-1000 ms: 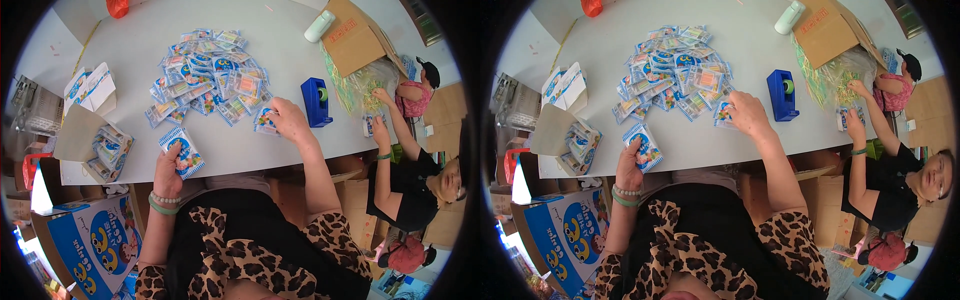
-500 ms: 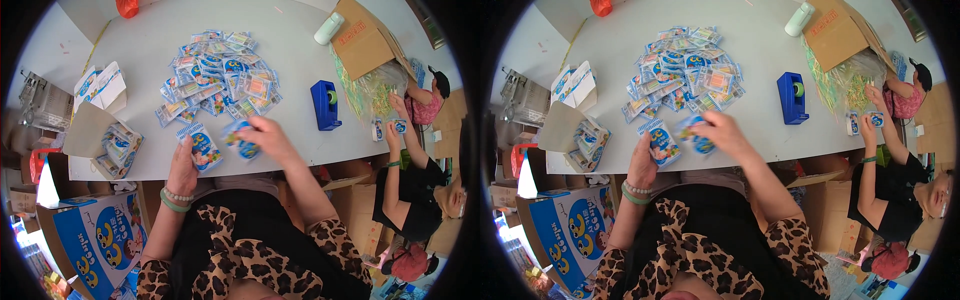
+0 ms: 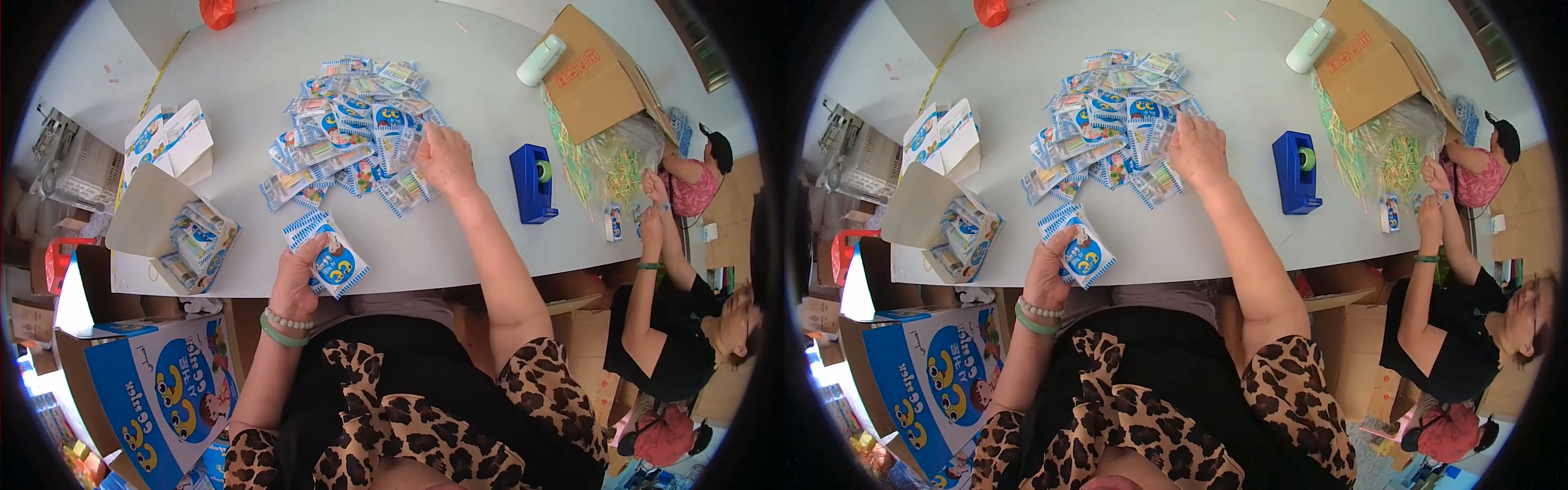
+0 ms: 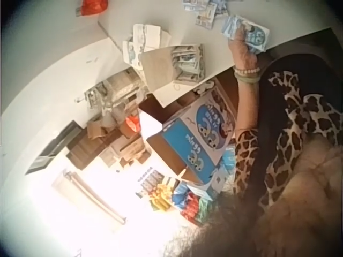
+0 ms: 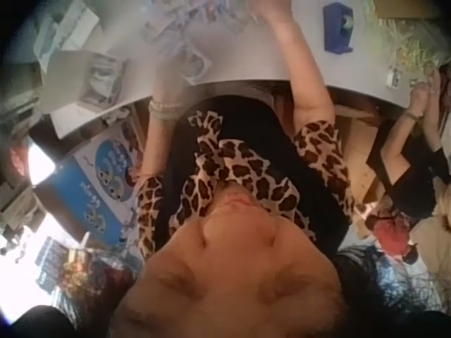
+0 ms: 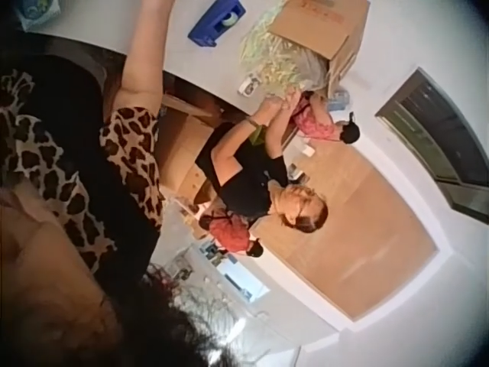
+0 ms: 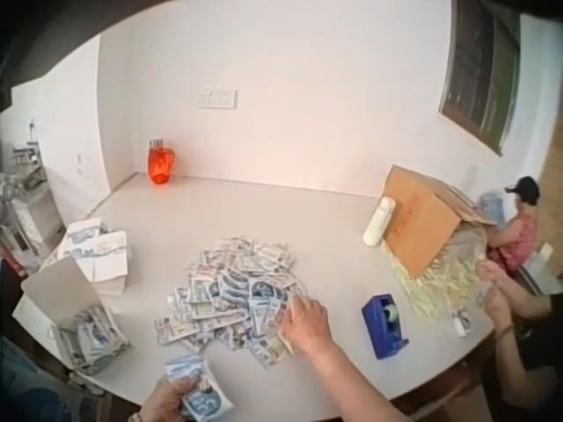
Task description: Packing small product packets into boxes and then into a larger carton.
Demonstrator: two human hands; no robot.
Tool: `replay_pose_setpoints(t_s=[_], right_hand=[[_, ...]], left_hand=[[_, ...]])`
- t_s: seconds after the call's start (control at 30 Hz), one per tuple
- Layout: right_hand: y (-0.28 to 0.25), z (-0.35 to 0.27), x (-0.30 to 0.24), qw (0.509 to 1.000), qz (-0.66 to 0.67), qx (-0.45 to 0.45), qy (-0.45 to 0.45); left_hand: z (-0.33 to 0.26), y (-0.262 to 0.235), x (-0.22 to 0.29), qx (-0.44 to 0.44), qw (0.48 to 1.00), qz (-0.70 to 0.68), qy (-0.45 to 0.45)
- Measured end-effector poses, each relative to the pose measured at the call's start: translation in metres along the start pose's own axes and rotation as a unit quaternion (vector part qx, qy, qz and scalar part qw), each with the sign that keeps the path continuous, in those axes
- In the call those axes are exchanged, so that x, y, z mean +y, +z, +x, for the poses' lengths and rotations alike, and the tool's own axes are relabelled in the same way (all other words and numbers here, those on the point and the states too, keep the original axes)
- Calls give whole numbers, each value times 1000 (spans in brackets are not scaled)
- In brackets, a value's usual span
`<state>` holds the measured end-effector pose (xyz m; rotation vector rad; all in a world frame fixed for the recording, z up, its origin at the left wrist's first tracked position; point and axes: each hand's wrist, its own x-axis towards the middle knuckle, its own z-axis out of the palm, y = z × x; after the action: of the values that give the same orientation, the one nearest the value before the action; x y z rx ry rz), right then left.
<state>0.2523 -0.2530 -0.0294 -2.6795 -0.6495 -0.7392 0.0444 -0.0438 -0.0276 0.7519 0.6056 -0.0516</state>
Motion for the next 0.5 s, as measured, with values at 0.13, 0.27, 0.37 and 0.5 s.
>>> replay_pose_setpoints(t_s=[0.13,0.27,0.37,0.5], right_hand=[[-32,18,14,973,96,-193,86],[-78,12,20,885,243,-397,-3],[-43,-24,21,965,83,-215,-123],[-67,-26,0,941,35,-302,149]], left_hand=[[-1,-6,4,-8,1000,-8,-7],[-2,-9,9,-24,999,1,-33],[0,-3,9,-38,998,40,-33],[0,5,11,-37,997,62,-24]])
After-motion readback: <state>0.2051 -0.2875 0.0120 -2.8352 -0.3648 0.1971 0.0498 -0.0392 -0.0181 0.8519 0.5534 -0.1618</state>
